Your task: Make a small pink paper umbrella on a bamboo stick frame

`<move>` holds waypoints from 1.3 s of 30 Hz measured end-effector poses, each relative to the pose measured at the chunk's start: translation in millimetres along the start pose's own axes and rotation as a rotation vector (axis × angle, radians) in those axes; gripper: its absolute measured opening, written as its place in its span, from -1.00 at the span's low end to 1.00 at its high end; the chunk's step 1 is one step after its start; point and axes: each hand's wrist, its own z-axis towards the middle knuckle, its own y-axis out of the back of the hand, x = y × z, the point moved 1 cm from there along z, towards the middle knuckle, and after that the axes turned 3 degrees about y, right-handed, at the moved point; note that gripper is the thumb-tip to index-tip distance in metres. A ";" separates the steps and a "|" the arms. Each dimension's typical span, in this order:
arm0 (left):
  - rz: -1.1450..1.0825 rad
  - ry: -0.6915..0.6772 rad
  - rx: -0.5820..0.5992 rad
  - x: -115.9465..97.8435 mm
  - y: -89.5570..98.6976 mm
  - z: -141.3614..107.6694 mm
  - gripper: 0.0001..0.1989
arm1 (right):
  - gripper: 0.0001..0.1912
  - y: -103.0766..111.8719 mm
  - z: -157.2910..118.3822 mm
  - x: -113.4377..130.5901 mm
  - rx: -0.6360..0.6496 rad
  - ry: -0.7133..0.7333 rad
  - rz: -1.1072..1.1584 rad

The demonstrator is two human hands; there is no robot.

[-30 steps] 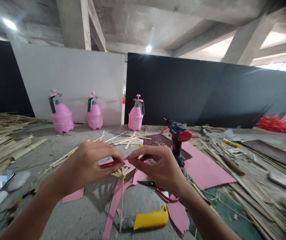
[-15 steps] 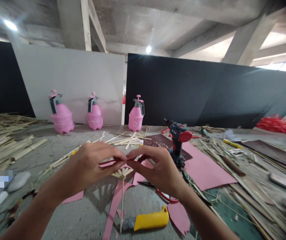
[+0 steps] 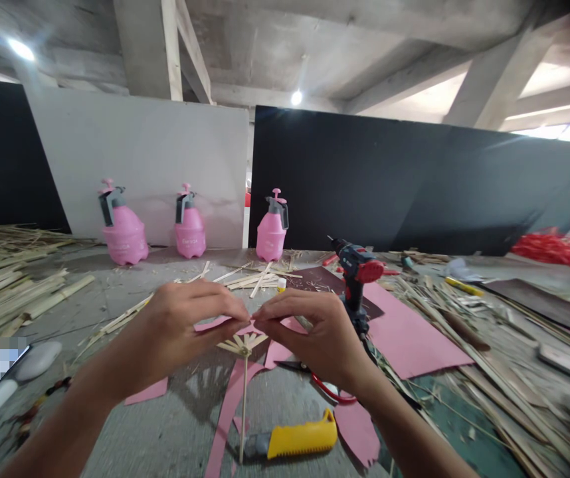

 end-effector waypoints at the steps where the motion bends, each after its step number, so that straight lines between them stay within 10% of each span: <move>1: -0.003 -0.004 -0.003 0.2 0.1 0.1 -0.93 | -0.88 -0.2 -0.2 -0.6 -0.005 0.001 0.002; 39: 0.012 0.022 0.047 2.2 -7.9 -0.8 -0.95 | -0.80 -4.2 -2.4 1.3 -0.071 0.058 -0.014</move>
